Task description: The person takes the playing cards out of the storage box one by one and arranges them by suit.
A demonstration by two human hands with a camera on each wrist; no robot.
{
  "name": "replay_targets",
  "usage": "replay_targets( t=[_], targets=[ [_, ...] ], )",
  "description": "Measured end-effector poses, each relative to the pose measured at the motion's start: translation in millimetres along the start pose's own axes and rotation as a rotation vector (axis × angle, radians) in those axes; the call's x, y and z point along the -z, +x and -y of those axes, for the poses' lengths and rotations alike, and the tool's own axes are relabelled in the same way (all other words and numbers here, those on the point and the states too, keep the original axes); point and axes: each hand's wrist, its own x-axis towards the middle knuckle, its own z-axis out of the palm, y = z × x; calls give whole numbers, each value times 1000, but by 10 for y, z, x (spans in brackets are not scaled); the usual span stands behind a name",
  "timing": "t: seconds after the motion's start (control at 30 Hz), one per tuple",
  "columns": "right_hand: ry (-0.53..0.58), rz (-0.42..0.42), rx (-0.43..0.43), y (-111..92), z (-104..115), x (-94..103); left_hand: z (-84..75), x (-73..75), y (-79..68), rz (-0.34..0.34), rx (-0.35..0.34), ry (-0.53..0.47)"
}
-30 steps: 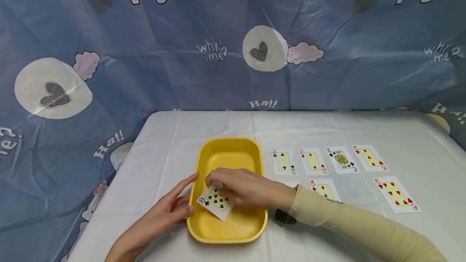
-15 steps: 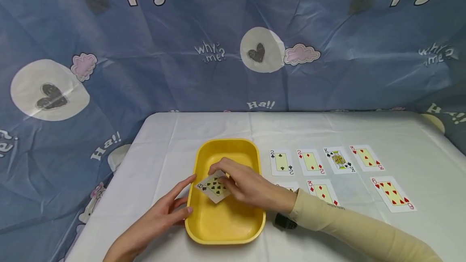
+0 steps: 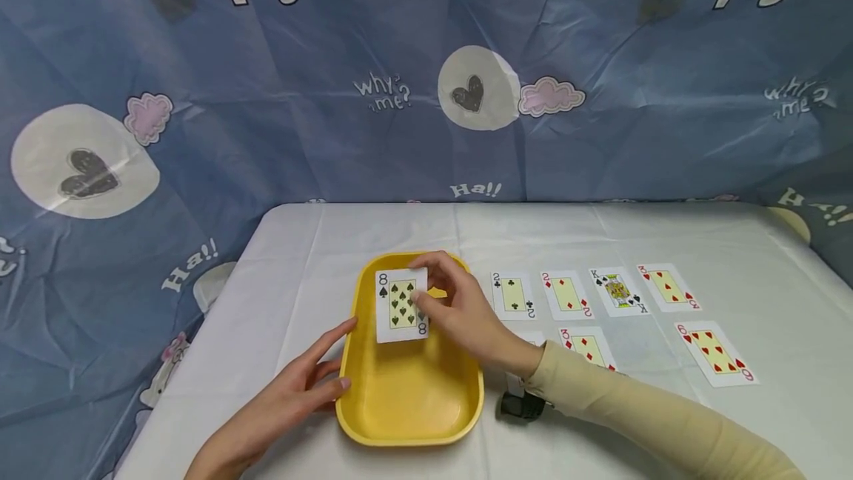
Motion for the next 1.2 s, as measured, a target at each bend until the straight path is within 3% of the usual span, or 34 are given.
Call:
replay_targets(
  t=[0.17,0.37,0.63,0.87,1.2],
  targets=[
    [110,-81,-20,17,-10,19,-5,11,2,9,-4,2],
    [181,-115,-17,34,-20,45,3,11,12,16,-11,0],
    [60,-56,-32,1,65,233,11,9,30,-4,9,12],
    [-64,-74,-26,-75,170,465,15,17,36,4,7,12],
    [-150,-94,-55,-177,317,707,22,33,30,18,8,4]
  ],
)
